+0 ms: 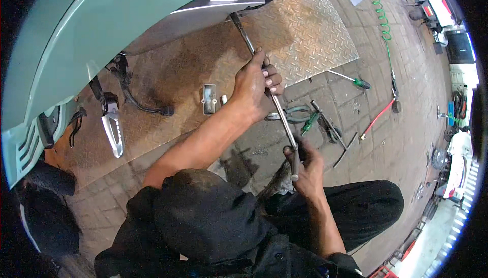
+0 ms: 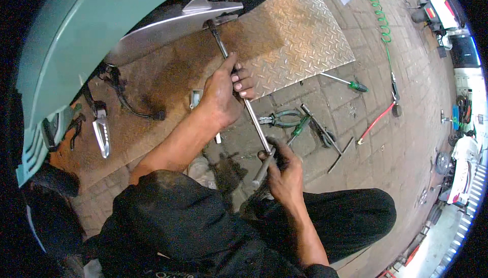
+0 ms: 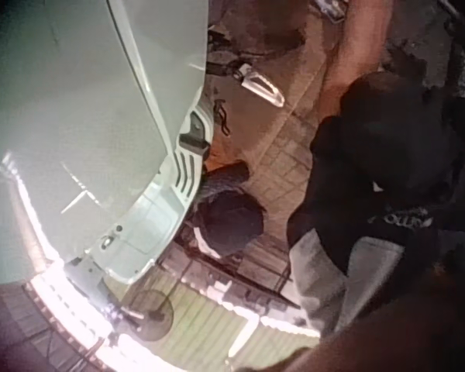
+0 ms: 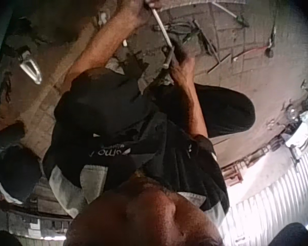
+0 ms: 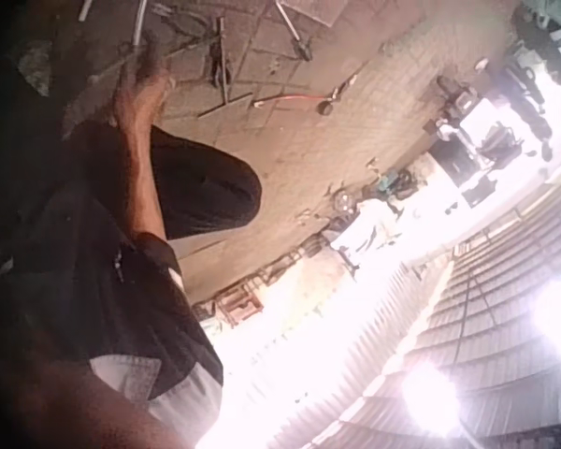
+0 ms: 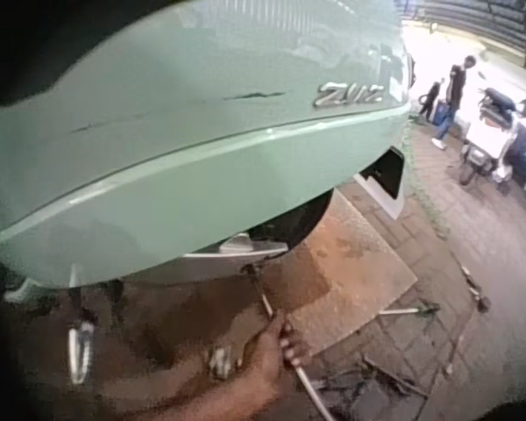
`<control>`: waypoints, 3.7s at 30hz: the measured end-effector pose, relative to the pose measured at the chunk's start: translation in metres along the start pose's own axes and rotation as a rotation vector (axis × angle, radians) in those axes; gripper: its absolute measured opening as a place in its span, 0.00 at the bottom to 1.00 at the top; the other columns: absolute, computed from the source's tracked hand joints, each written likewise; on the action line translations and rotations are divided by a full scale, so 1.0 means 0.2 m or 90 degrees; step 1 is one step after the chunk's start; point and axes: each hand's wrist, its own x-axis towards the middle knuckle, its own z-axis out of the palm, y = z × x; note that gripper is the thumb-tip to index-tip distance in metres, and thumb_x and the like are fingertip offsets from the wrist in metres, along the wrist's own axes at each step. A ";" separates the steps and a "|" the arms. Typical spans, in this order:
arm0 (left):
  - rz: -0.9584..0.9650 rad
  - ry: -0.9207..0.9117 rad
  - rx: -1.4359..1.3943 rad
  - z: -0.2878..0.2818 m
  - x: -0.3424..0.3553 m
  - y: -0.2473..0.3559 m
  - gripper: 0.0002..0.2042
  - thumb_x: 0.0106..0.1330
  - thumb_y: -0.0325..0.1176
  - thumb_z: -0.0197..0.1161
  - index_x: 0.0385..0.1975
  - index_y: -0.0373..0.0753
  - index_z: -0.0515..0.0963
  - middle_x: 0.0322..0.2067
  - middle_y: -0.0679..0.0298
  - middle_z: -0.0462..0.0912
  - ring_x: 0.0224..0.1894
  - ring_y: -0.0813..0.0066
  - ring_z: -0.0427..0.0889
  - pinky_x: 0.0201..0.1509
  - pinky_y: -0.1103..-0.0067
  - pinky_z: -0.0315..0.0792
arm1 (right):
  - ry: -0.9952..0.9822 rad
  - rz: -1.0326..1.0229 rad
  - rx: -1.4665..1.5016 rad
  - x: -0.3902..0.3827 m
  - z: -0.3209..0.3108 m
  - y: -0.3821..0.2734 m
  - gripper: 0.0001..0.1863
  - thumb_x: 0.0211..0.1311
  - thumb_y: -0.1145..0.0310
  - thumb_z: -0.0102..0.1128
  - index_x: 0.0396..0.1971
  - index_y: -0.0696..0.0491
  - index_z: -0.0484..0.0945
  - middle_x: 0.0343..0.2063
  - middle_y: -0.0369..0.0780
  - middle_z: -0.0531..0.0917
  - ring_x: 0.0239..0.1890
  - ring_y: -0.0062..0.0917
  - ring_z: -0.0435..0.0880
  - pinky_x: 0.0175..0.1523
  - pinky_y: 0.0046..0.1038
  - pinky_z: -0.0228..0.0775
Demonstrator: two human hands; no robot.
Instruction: The person marks a component on the rear wheel assembly of a scooter with a marker, then uses a screwdriver and a socket wrench to work on the fasteners.
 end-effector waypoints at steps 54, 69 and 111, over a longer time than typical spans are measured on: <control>0.409 0.331 1.034 -0.23 -0.25 0.35 0.23 0.68 0.51 0.53 0.29 0.31 0.73 0.21 0.70 0.70 0.25 0.83 0.66 0.30 0.82 0.62 | -0.500 -0.134 0.289 0.70 0.14 -0.22 0.20 0.64 0.57 0.56 0.46 0.58 0.76 0.16 0.30 0.69 0.17 0.10 0.62 0.20 0.16 0.52; 0.234 -0.103 1.292 -1.16 -0.51 -0.11 0.16 0.54 0.38 0.67 0.38 0.34 0.76 0.25 0.49 0.77 0.30 0.52 0.79 0.36 0.65 0.73 | -0.012 -0.209 0.459 0.84 0.31 -0.22 0.31 0.41 0.63 0.78 0.45 0.61 0.75 0.27 0.35 0.79 0.28 0.15 0.76 0.32 0.18 0.68; 0.093 -0.009 1.395 -1.26 -0.57 -0.41 0.15 0.49 0.47 0.67 0.32 0.44 0.80 0.25 0.60 0.81 0.27 0.56 0.81 0.29 0.64 0.74 | 0.053 0.056 0.681 1.15 0.62 -0.39 0.13 0.55 0.58 0.62 0.31 0.53 0.82 0.28 0.33 0.82 0.31 0.18 0.76 0.41 0.23 0.68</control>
